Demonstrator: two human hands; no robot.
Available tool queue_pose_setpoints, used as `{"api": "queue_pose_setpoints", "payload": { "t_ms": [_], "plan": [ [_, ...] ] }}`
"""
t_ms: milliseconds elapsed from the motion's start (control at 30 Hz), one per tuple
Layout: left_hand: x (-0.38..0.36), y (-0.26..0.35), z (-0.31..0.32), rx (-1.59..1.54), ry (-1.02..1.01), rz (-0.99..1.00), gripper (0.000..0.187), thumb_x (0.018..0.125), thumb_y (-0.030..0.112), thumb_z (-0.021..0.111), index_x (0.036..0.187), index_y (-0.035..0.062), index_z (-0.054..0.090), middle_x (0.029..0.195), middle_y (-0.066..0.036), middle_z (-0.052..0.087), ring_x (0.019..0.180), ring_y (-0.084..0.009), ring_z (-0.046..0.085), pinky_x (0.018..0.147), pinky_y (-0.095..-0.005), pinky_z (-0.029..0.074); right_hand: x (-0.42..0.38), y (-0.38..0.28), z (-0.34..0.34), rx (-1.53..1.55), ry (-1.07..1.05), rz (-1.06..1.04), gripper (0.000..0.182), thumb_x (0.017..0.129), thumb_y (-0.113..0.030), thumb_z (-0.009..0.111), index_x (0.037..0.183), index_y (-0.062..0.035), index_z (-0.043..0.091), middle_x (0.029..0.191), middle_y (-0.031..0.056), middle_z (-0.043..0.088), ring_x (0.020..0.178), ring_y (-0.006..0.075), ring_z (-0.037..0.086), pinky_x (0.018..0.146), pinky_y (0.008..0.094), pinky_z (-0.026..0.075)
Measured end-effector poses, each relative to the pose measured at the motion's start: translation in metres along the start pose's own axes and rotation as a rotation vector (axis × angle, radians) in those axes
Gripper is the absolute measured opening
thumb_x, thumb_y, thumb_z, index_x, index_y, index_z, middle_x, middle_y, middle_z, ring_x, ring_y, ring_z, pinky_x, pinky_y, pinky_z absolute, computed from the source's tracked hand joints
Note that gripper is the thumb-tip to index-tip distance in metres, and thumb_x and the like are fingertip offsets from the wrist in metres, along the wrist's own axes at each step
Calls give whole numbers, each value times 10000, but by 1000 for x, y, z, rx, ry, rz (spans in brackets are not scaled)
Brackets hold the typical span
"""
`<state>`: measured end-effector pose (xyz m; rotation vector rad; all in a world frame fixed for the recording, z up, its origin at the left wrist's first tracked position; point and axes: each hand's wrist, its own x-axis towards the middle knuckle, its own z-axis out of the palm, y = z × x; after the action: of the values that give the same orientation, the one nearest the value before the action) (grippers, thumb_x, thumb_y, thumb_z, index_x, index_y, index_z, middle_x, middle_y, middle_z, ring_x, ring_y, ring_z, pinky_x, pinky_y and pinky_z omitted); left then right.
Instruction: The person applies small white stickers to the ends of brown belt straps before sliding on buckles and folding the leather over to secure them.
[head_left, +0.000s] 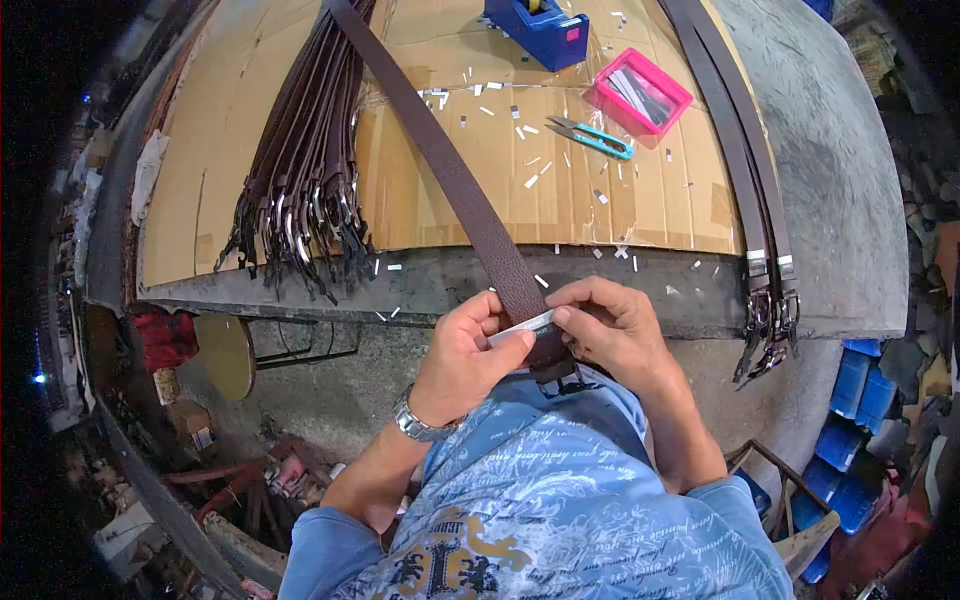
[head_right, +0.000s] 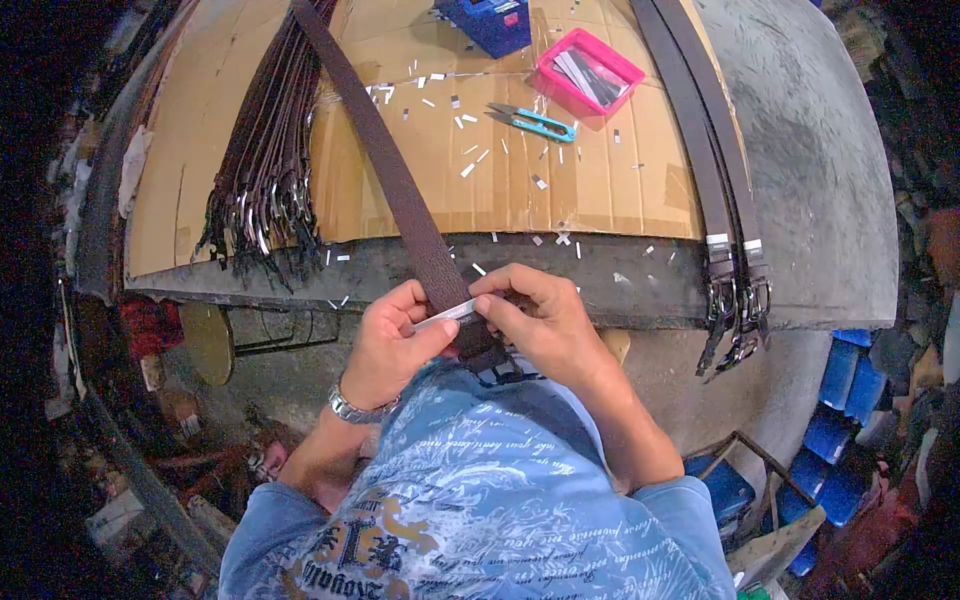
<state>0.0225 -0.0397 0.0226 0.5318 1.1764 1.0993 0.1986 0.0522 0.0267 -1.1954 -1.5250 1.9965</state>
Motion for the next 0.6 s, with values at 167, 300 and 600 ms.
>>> {"api": "queue_pose_setpoints", "payload": {
  "t_ms": [167, 300, 600],
  "plan": [
    [-2, 5, 0, 5, 5, 4, 274, 903, -14, 597, 1172, -27, 550, 1052, -72, 659, 912, -81, 615, 771, -224, 519, 2, 3, -2, 162, -42, 79, 136, 930, -102, 617, 1011, -5, 668, 791, 12, 633, 705, 62, 575, 611, 217, 474],
    [-3, 4, 2, 1, 15, 38, 260, 902, -13, 599, 1158, -30, 552, 1048, -75, 660, 913, -81, 615, 771, -222, 516, 3, 7, -2, 170, -64, 63, 142, 943, -116, 610, 1020, -10, 663, 805, 7, 632, 711, 62, 582, 603, 217, 481],
    [-5, 5, 2, 5, 22, 53, 258, 890, -16, 608, 1141, -41, 554, 1045, -82, 664, 923, -91, 619, 793, -228, 516, 2, 10, 0, 204, -60, 56, 139, 941, -120, 622, 1021, -13, 658, 798, 6, 630, 700, 65, 583, 596, 219, 489]
  ]
}}
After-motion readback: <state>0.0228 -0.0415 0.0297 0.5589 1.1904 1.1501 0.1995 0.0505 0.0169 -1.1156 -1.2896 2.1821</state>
